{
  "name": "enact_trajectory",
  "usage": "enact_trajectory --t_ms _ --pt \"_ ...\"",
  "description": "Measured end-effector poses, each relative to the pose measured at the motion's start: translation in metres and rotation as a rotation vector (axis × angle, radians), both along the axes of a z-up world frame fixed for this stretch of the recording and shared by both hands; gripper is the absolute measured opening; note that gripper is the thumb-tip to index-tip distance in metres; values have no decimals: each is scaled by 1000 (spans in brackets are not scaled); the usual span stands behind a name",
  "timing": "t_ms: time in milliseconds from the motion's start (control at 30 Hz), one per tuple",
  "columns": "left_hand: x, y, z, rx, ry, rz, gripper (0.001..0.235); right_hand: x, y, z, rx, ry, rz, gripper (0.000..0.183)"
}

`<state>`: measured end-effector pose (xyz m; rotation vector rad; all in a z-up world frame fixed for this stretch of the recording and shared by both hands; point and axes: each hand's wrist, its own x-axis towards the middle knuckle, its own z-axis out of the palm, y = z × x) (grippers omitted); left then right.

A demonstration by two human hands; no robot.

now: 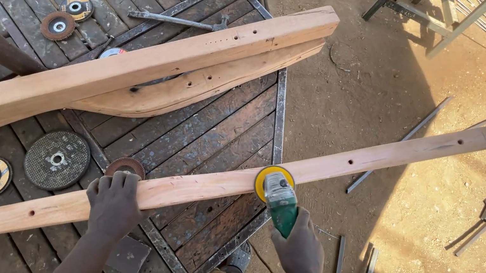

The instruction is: Sanding a curved wooden piece using an angle grinder

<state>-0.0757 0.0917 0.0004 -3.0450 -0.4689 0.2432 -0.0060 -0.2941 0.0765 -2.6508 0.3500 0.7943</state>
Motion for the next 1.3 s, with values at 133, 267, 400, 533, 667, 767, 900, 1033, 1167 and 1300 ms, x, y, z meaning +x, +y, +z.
enact_trajectory --t_ms 133,267,400,533,667,767,900,1033,1167,1300 --pt "0 -1 -1 15 -46 -23 53 -16 29 0 81 60 -7 73" --pt "-7 1 -6 -47 -84 -40 66 -35 64 23 189 119 20 65" --pt "1 12 -6 -213 -28 -33 80 -37 90 30 293 111 121 73" --pt "5 14 5 -236 29 -51 82 -27 93 40 227 124 128 71" --pt "1 7 16 -235 63 3 91 -14 62 31 89 71 97 74" --pt "9 -2 19 -178 89 64 85 6 22 30 -20 8 75 66" --pt "29 -32 26 -79 221 12 88 33 -43 46 -107 -9 44 68" --pt "75 -108 -1 -6 107 -179 97 67 -122 51 -163 -46 6 79" --pt "130 -213 -50 -116 184 -188 110 114 -204 55 -220 -85 -90 75" --pt "183 -314 -100 -154 -115 -203 114 156 -288 56 -282 -146 -152 75"
